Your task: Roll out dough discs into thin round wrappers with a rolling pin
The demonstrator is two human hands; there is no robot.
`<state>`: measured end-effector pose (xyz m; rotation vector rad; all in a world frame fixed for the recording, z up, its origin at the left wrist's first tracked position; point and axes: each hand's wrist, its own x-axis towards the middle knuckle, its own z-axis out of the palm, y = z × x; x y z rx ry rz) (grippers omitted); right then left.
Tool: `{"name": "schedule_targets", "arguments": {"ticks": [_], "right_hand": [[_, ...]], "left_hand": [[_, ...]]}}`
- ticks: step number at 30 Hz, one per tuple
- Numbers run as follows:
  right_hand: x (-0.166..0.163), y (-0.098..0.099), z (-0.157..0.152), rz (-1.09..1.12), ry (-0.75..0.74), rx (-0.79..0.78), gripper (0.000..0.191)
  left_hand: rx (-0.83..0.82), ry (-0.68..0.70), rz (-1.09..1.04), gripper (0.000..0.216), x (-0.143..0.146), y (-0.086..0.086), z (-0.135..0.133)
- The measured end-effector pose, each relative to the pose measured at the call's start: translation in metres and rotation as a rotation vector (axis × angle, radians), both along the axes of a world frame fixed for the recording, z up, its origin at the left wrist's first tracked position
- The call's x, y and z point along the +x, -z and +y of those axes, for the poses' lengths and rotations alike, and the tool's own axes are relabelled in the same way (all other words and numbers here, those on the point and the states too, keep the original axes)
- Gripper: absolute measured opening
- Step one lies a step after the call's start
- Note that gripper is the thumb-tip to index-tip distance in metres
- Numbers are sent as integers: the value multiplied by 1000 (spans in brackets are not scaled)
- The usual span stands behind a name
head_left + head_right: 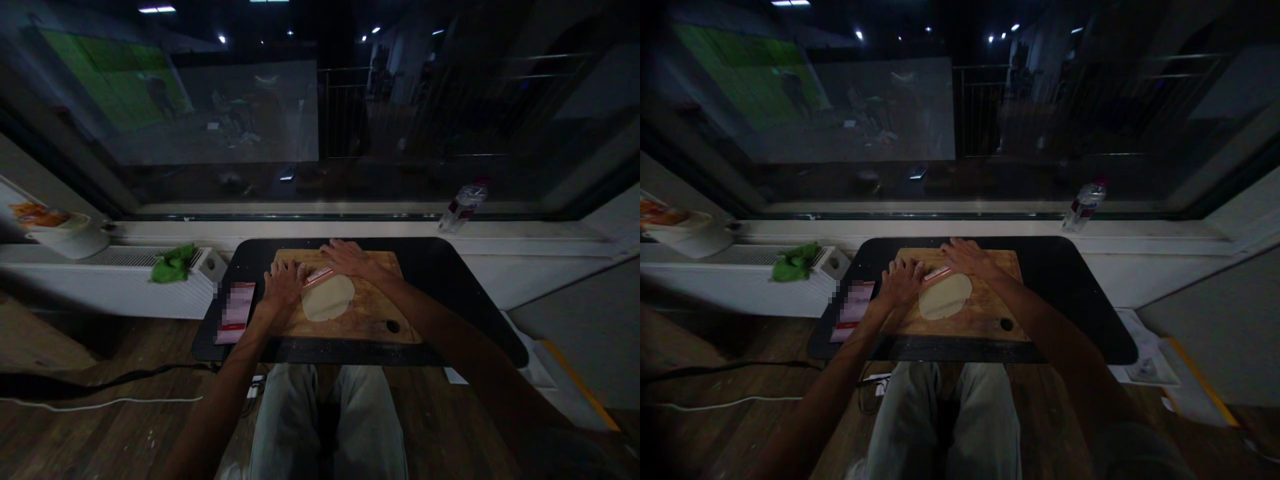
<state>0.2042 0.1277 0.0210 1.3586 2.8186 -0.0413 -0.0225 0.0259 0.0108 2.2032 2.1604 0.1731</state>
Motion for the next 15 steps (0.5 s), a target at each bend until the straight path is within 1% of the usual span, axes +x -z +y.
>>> {"name": "schedule_targets", "arguments": {"ticks": [3, 6, 11, 13, 15], "right_hand": [[3, 6, 14, 2, -47, 19, 63], [3, 18, 30, 52, -15, -24, 74], [-3, 37, 44, 117, 144, -110, 79], [-4, 40, 45, 115, 165, -128, 81], [-4, 42, 42, 99, 157, -121, 80]], "left_hand": [[48, -100, 54, 53, 7, 3, 3], [80, -148, 29, 59, 6, 8, 9], [77, -125, -15, 66, -3, 18, 18], [89, -90, -12, 67, -5, 21, 20], [102, -62, -6, 67, -6, 24, 22]]}}
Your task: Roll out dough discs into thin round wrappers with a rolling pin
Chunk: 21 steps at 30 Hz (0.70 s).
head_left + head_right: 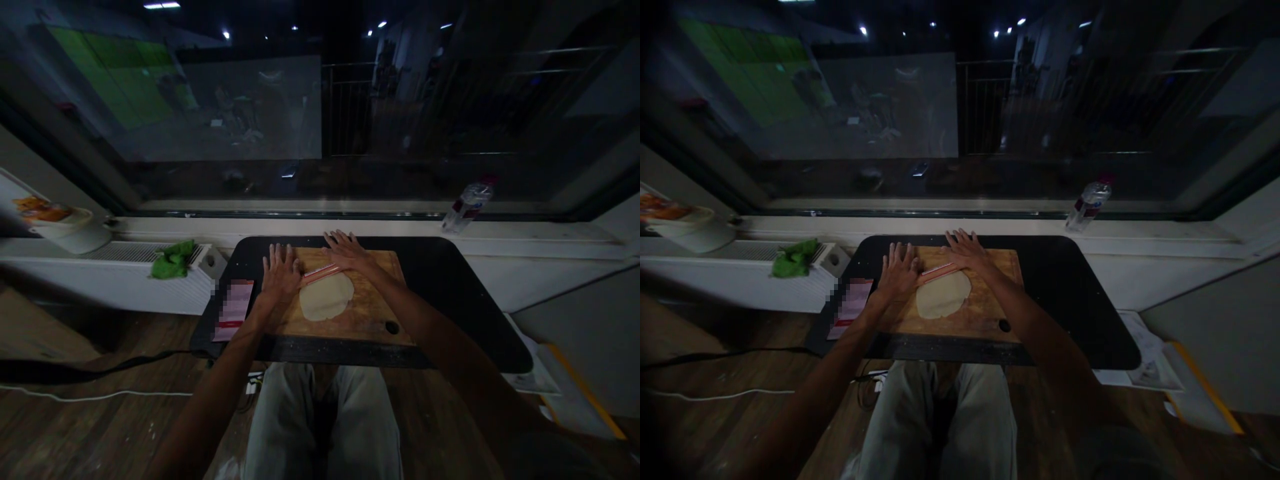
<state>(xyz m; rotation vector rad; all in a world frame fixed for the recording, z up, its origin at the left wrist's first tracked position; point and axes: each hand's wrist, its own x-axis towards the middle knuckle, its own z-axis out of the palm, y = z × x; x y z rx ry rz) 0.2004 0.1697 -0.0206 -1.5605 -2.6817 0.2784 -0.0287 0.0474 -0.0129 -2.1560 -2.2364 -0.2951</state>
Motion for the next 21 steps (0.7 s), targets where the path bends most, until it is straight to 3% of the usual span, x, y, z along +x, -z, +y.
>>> {"name": "schedule_targets", "arguments": {"ticks": [10, 21], "right_hand": [[13, 2, -29, -16, 5, 132, 78], [27, 4, -64, -32, 17, 186, 71]], "left_hand": [[49, 93, -4, 65, 4, 2, -11], [42, 123, 9, 63, 16, -12, -41]]}}
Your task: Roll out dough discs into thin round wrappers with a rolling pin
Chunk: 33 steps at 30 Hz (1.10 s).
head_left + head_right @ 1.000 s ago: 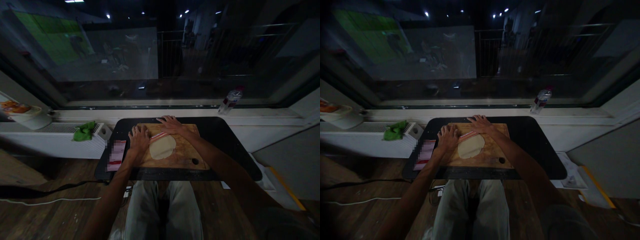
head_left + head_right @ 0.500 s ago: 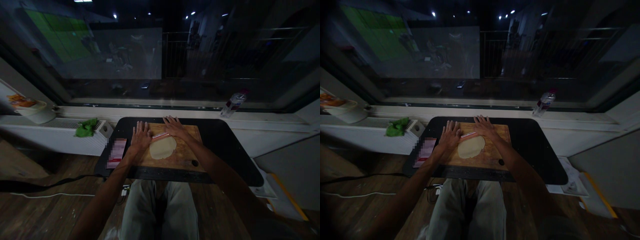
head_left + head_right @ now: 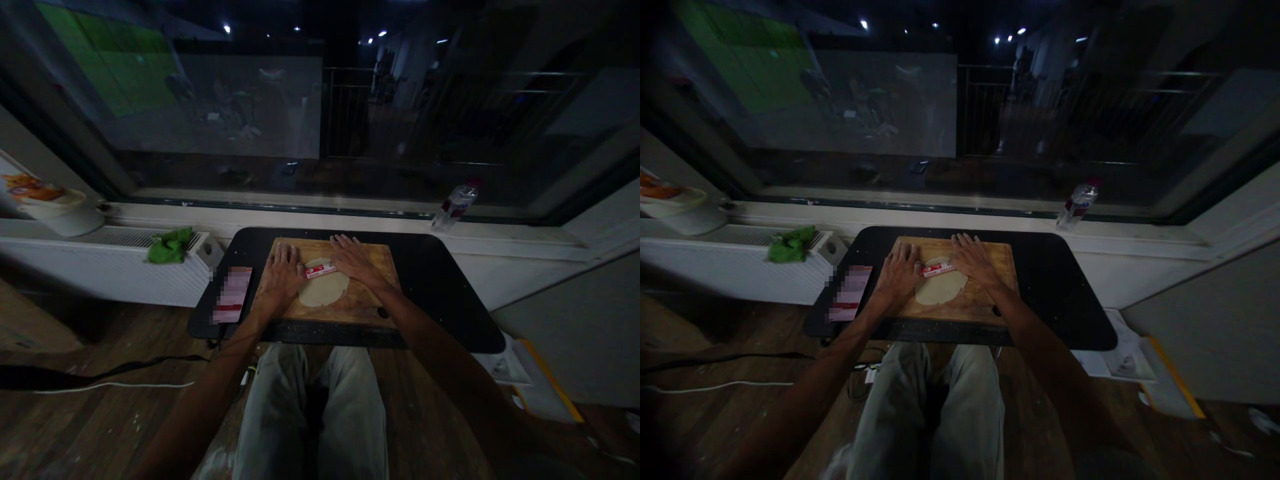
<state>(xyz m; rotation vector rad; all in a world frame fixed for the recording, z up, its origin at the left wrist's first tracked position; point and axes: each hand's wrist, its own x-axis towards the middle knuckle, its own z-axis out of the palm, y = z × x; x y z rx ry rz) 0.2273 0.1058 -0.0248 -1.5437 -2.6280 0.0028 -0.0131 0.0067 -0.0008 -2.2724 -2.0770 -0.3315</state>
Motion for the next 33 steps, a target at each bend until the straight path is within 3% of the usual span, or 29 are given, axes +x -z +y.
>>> {"name": "schedule_targets", "arguments": {"ticks": [11, 24, 33], "right_hand": [[12, -1, -48, 54, 41, 43, 63], [21, -21, -99, 54, 39, 20, 61], [31, -13, -118, 91, 15, 72, 62]], "left_hand": [[1, 9, -67, 67, 11, 8, -26], [79, 80, -105, 64, 22, 23, -69], [129, 109, -125, 63, 28, 23, -91]]}}
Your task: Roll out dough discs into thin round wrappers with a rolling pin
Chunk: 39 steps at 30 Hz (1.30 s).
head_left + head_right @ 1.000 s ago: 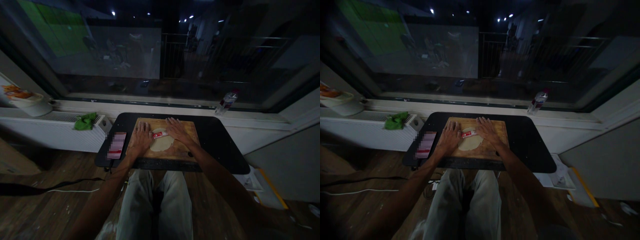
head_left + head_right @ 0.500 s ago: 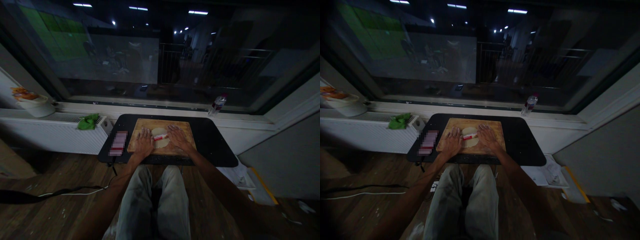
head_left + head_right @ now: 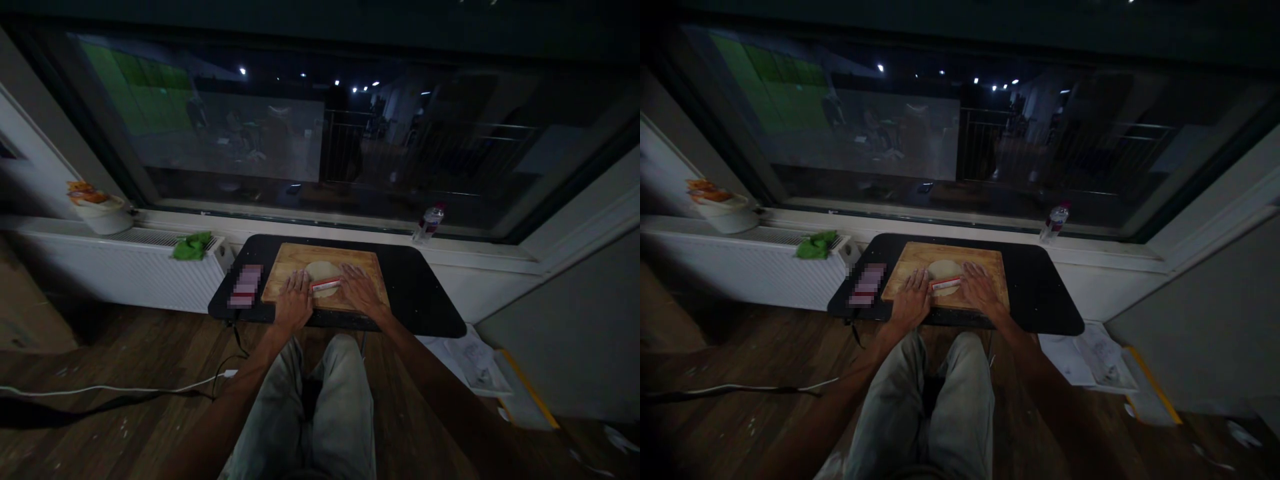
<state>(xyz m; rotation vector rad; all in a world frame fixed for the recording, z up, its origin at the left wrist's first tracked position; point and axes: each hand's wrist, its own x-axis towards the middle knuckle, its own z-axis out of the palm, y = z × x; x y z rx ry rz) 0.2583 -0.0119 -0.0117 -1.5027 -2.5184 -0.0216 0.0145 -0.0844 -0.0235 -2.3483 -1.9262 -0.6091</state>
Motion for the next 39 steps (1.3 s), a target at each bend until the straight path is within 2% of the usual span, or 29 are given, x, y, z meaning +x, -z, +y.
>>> {"name": "schedule_targets", "arguments": {"ticks": [6, 12, 19, 26, 33, 39], "right_hand": [[8, 6, -9, 25, -12, 12, 64], [10, 6, -5, 17, -29, -12, 68], [11, 6, 13, 27, -81, -25, 68], [-2, 12, 49, -2, -79, -17, 66], [-15, 12, 81, -9, -62, -16, 68], [-24, 23, 113, -29, -45, -56, 69]], "left_hand": [[8, 28, -1, 62, 3, 6, -18], [25, 28, -6, 60, 1, 10, -15], [73, 33, 29, 56, -6, 13, 1], [97, -85, 27, 53, -9, 13, 32], [4, -156, 31, 52, -13, -6, 54], [-60, -163, 90, 53, -18, -26, 67]]}}
